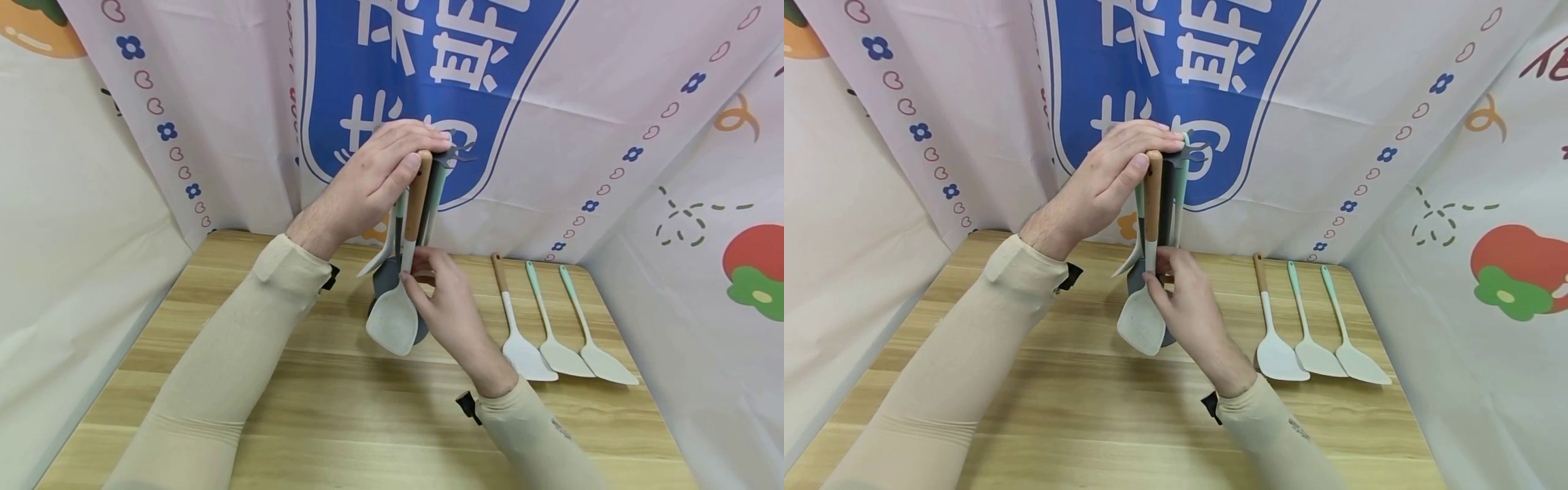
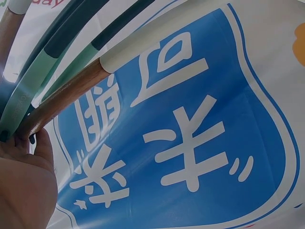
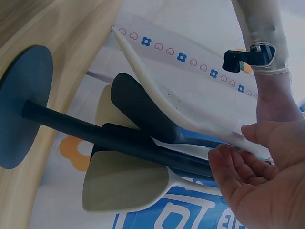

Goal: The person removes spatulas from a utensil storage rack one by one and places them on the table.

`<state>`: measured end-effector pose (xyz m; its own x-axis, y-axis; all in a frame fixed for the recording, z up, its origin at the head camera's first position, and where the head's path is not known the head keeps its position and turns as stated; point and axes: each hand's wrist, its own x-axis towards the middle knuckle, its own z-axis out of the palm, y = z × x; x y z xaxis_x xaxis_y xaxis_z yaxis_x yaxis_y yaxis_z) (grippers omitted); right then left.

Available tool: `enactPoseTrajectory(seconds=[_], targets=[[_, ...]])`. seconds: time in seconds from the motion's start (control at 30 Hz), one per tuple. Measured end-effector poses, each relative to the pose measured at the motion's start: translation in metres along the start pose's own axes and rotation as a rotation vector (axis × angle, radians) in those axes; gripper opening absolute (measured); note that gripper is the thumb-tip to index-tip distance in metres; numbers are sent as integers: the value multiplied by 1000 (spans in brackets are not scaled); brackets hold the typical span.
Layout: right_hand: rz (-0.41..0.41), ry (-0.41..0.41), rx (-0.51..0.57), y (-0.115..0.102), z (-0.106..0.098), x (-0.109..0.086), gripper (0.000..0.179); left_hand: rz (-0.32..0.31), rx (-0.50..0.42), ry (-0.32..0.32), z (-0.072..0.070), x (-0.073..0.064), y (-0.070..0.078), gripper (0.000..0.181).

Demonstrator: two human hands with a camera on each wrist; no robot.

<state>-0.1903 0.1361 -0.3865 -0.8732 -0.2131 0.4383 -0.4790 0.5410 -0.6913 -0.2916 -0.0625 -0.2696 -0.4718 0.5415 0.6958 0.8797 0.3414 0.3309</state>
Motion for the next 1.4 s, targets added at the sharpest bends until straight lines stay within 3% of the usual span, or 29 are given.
enactPoseTrajectory(seconds=[0.63, 1.4], targets=[[11, -2, 68, 0, 2, -2, 31, -2, -1, -4, 0, 0, 0, 52], [-15, 4, 57, -6, -9, -10, 30, -37, -42, -19, -1, -1, 2, 66]])
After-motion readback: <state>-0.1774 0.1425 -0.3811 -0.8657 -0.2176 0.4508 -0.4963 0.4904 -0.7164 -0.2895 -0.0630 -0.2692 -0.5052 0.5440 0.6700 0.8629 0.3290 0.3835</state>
